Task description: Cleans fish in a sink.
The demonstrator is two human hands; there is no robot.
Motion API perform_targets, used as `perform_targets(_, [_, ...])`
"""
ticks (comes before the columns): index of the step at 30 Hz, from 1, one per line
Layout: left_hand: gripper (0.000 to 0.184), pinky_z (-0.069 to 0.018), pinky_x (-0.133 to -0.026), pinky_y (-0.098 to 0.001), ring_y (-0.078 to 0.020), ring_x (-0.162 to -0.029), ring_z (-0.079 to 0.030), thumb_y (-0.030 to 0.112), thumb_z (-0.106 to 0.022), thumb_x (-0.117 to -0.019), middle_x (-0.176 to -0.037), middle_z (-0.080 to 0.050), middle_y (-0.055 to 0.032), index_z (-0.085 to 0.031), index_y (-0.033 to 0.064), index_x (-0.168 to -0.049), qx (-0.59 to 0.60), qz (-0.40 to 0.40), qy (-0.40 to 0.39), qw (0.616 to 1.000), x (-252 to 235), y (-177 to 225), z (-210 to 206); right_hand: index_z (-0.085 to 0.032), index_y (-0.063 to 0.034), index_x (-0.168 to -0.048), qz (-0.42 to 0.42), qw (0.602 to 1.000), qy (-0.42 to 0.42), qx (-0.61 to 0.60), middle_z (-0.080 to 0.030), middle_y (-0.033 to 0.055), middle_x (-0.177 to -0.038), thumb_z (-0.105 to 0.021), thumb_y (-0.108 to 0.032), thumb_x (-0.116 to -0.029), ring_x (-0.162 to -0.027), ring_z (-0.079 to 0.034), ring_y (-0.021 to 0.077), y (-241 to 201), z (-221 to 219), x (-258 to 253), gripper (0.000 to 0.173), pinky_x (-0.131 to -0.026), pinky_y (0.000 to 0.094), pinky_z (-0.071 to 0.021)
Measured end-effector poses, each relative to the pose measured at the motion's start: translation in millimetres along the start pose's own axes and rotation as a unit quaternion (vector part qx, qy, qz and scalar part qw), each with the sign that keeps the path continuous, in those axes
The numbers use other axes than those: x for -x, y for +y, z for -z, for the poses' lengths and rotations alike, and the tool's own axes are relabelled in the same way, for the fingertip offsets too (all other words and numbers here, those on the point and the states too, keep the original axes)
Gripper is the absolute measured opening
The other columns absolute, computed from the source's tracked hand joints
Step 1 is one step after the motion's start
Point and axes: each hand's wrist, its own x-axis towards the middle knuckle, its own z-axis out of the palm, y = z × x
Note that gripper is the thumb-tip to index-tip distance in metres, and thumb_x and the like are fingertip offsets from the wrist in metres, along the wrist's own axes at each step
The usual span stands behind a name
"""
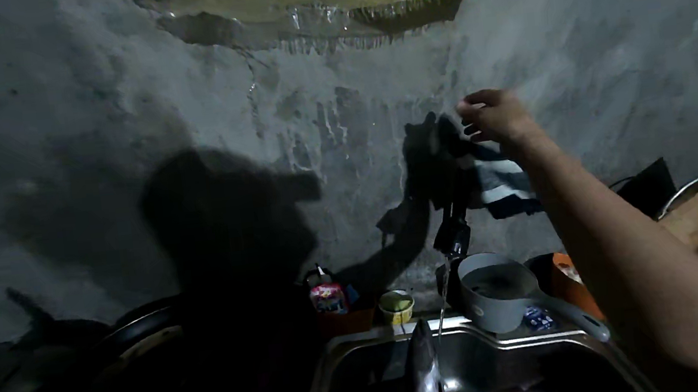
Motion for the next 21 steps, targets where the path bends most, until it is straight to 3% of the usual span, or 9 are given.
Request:
perform_targets(2, [0.070, -0.0537, -0.096, -0.0416, -0.0275, -0.112, -0.062, -0.008, -0.070, -0.0829, -0.129, -0.058, -0.0264, -0.039, -0.0082, -0.146, 0.045, 0.008, -0.009, 0.999, -12.5, 7.2, -11.6, -0.049, 0.0006, -0.145, 0.027, 1.000, -0.009, -0.001, -0.064, 0.0228, -0.128, -0.062, -0.025, -0.1038, -0.107, -0.065, 0.0295, -2.1, -8.8, 23.3, 0.050, -0.092, 0.0468, -0.0522])
perform_targets(6, [0.059, -0.0559, -0.081, -0.0350, -0.0189, -0.096, -0.063, 0.001, -0.063, -0.0924, -0.119, -0.062, -0.0180, -0.040, -0.0016, -0.146, 0.123, 0.040, -0.031, 0.991, -32.7, 10.3, -20.7, -0.062, 0.0026, -0.122, 0.086, 0.979, 0.154, -0.107, -0.067, 0.0120, -0.109, -0.059, -0.020, -0.1033, -0.090, -0.068, 0.0138, 49.8, -37.7, 130.3, 0.029, -0.078, 0.0337, -0.0592])
perform_targets(9, [0.052, -0.0585, -0.076, -0.0335, -0.0159, -0.089, -0.066, 0.010, -0.061, -0.0983, -0.112, -0.064, -0.0143, -0.040, 0.0010, -0.146, 0.150, 0.058, -0.044, 0.986, -41.7, 6.0, -21.4, -0.058, 0.0044, -0.117, -0.105, 0.956, 0.159, -0.222, -0.063, 0.0108, -0.099, -0.053, -0.011, -0.1046, -0.080, -0.063, 0.0136, 109.0, -84.8, 207.8, 0.021, -0.072, 0.0334, -0.0565])
perform_targets(12, [0.043, -0.0575, -0.078, -0.0329, -0.0142, -0.090, -0.065, 0.019, -0.048, -0.1067, -0.110, -0.064, -0.0123, -0.040, 0.0006, -0.145, 0.164, 0.052, -0.060, 0.983, -47.0, -6.3, -21.1, -0.056, 0.0052, -0.117, -0.350, 0.859, 0.010, -0.375, -0.063, 0.0096, -0.087, -0.041, -0.007, -0.1096, -0.070, -0.064, 0.0143, 137.4, -121.5, 218.8, 0.021, -0.066, 0.0286, -0.0566])
perform_targets(14, [0.039, -0.0580, -0.073, -0.0318, -0.0135, -0.084, -0.066, 0.030, -0.038, -0.1112, -0.102, -0.066, -0.0090, -0.050, 0.0040, -0.138, 0.165, 0.069, -0.050, 0.983, -44.9, -8.1, -24.4, -0.058, 0.0017, -0.107, -0.406, 0.811, -0.113, -0.406, -0.061, 0.0059, -0.079, -0.037, -0.017, -0.1123, -0.064, -0.062, 0.0128, 146.4, -130.8, 207.4, 0.028, -0.061, 0.0254, -0.0548])
perform_targets(16, [0.042, -0.0561, -0.071, -0.0296, -0.0121, -0.082, -0.064, 0.036, -0.033, -0.1122, -0.098, -0.066, -0.0060, -0.055, 0.0069, -0.131, 0.165, 0.083, -0.040, 0.982, -43.0, -8.1, -28.6, -0.062, -0.0004, -0.101, -0.384, 0.833, -0.221, -0.332, -0.055, -0.0011, -0.066, -0.038, -0.024, -0.1128, -0.053, -0.054, 0.0064, 150.9, -133.7, 195.7, 0.036, -0.052, 0.0198, -0.0475])
perform_targets(18, [0.045, -0.0560, -0.068, -0.0271, -0.0099, -0.079, -0.064, 0.039, -0.028, -0.1125, -0.095, -0.066, -0.0040, -0.056, 0.0093, -0.130, 0.181, 0.087, -0.044, 0.979, -42.0, -8.9, -32.5, -0.064, -0.0049, -0.104, -0.317, 0.870, -0.330, -0.183, -0.047, -0.0056, -0.061, -0.042, -0.031, -0.1116, -0.045, -0.042, 0.0011, 150.7, -132.8, 188.0, 0.035, -0.045, 0.0153, -0.0380])
perform_targets(21, [0.047, -0.0549, -0.059, -0.0246, -0.0077, -0.068, -0.063, 0.042, -0.023, -0.1123, -0.084, -0.064, -0.0016, -0.056, 0.0103, -0.123, 0.202, 0.090, -0.050, 0.974, -41.8, -6.5, -36.6, -0.060, -0.0011, -0.123, -0.206, 0.860, -0.463, 0.053, -0.057, 0.0046, -0.081, -0.039, -0.026, -0.1128, -0.059, -0.048, 0.0081, 133.9, -127.1, 183.0, 0.035, -0.058, 0.0242, -0.0432])
